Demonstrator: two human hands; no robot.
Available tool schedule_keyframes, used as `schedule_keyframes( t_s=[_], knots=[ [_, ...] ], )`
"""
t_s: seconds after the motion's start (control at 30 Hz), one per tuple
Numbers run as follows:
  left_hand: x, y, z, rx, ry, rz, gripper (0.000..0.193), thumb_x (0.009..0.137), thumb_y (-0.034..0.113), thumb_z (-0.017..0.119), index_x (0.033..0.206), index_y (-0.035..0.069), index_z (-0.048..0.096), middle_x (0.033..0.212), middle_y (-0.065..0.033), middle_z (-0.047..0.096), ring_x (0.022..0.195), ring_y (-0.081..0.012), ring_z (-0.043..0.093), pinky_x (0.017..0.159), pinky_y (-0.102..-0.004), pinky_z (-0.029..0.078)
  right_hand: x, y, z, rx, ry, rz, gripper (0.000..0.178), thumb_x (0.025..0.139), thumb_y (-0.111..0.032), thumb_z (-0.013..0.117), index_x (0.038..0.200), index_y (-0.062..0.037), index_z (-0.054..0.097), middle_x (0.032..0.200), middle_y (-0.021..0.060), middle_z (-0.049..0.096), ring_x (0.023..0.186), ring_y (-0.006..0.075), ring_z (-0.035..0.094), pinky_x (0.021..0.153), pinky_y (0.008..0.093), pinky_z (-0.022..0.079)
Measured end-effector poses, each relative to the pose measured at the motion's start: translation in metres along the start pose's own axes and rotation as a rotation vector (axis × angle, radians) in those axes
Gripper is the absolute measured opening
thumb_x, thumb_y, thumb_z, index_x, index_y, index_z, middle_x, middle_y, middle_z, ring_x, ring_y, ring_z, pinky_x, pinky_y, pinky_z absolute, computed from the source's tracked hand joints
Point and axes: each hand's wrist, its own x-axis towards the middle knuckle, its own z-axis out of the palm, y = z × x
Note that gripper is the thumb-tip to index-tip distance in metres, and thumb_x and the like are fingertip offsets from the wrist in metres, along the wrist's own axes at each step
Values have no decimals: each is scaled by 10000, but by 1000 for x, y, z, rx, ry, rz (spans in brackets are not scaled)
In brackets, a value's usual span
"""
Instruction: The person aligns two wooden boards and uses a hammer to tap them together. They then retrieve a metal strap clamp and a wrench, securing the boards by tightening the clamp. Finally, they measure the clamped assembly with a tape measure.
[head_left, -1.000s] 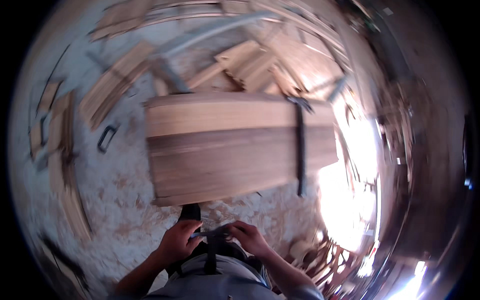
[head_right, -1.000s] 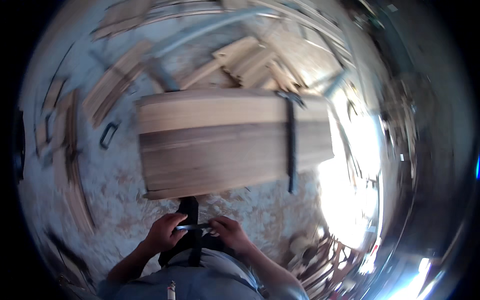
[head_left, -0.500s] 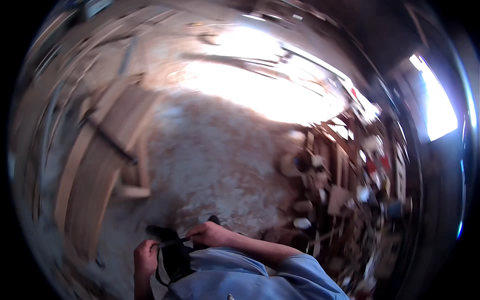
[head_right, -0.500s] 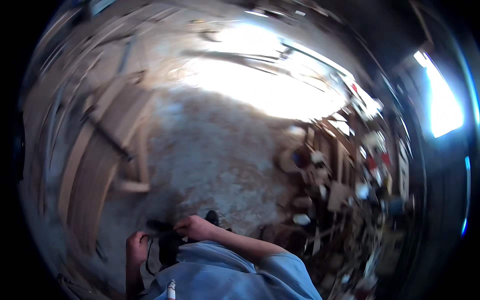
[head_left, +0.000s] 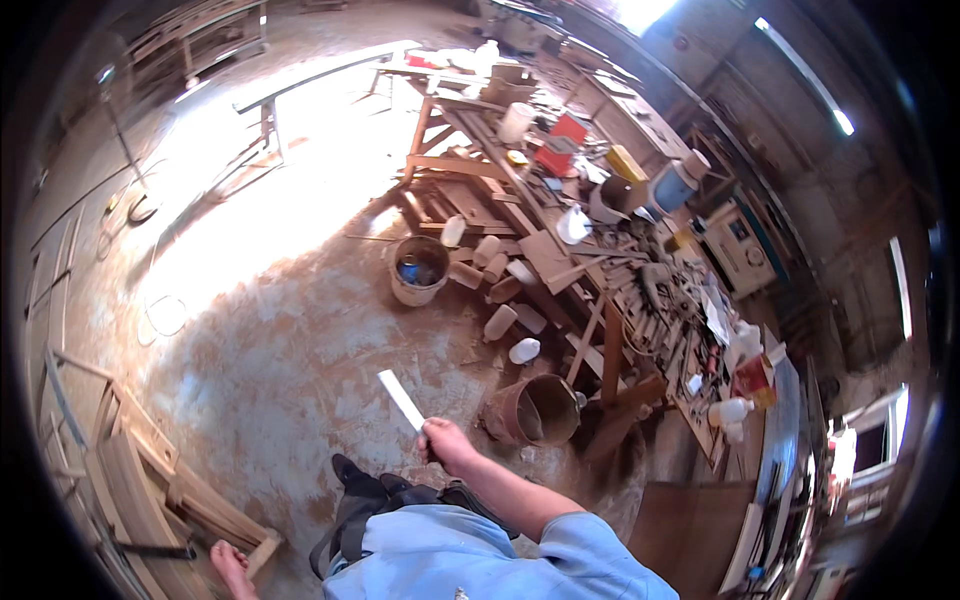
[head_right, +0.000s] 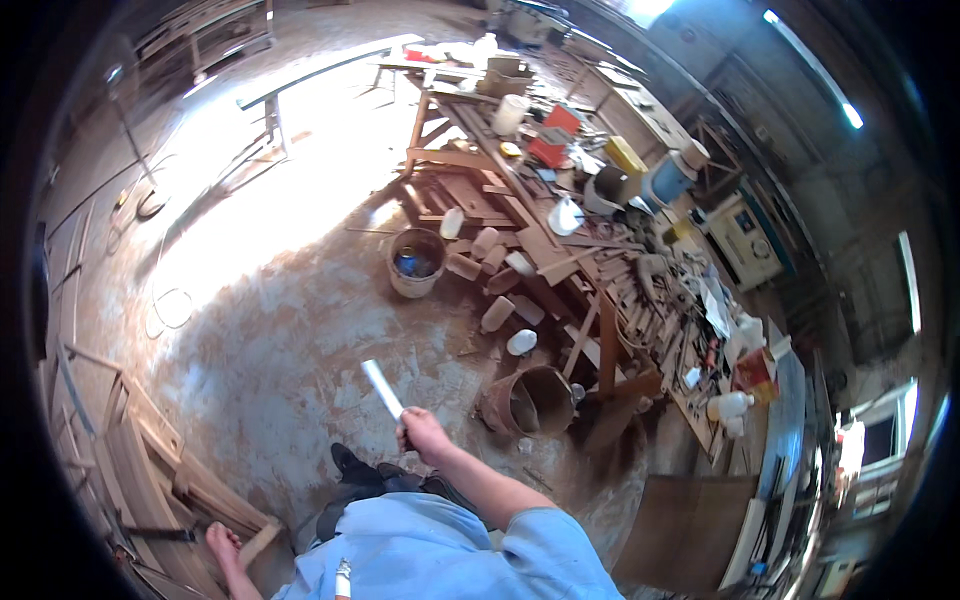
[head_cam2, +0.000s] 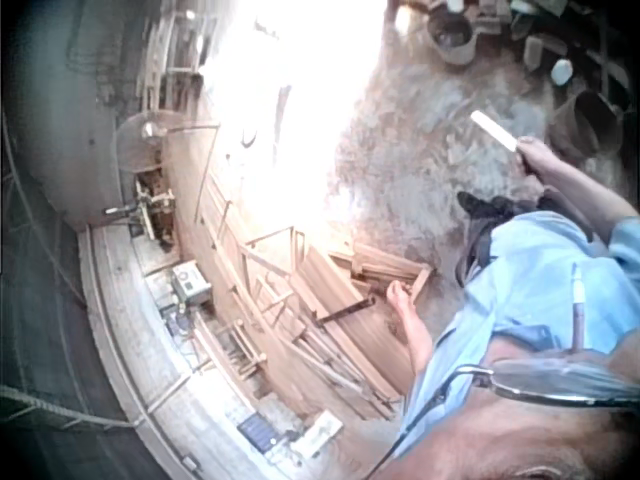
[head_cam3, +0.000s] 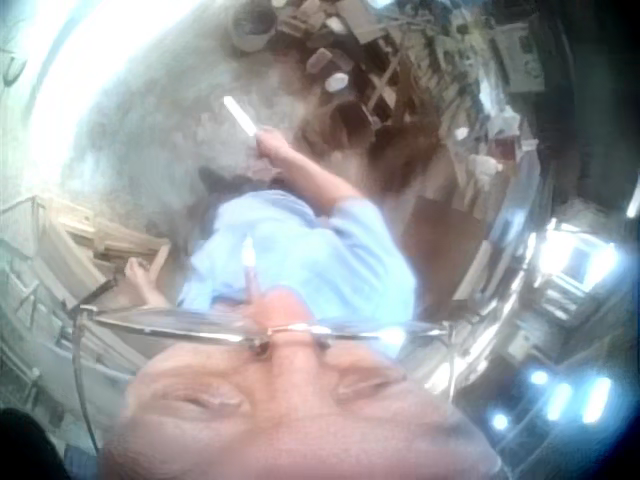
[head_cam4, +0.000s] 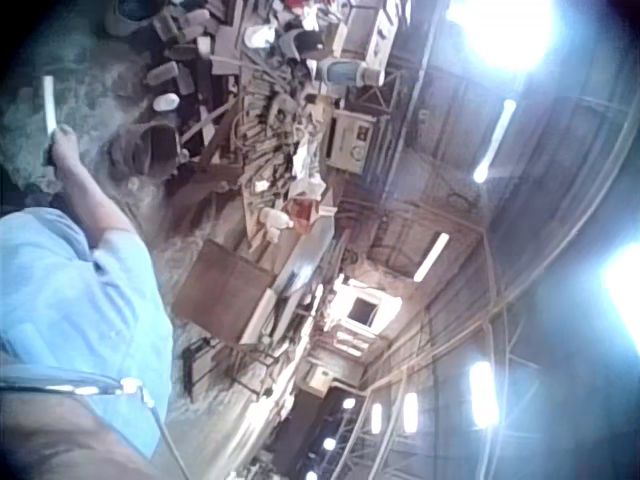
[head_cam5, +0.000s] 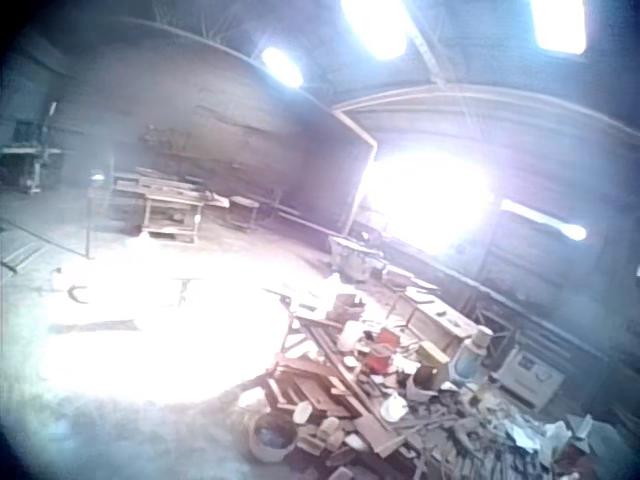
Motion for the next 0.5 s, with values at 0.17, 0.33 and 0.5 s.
schedule_keyframes(
  t_s=[0.17,0.33,0.5],
  knots=[
    [51,-69,54,257,-248,-19,117,907,169,502,989,87,494,639,-40,512,450,-137,488,353,-265,400,0,-74,-50,286,288,-174,121,972,-125,418,1031,-49,492,839,100,639,588,163,589,524,342,530],
    [59,-62,89,653,-519,78,213,848,135,538,1017,11,579,761,-104,609,563,-179,565,492,-295,473,15,-141,-118,515,441,-413,89,973,-183,458,941,-102,474,821,101,633,592,190,578,485,345,492],
    [48,-1,115,700,-364,-48,287,870,181,546,1068,-24,580,861,-131,623,709,-221,601,596,-327,503,66,-192,-223,453,686,-477,140,970,-248,463,923,-116,471,680,53,533,508,181,513,443,331,451]
  ],
)
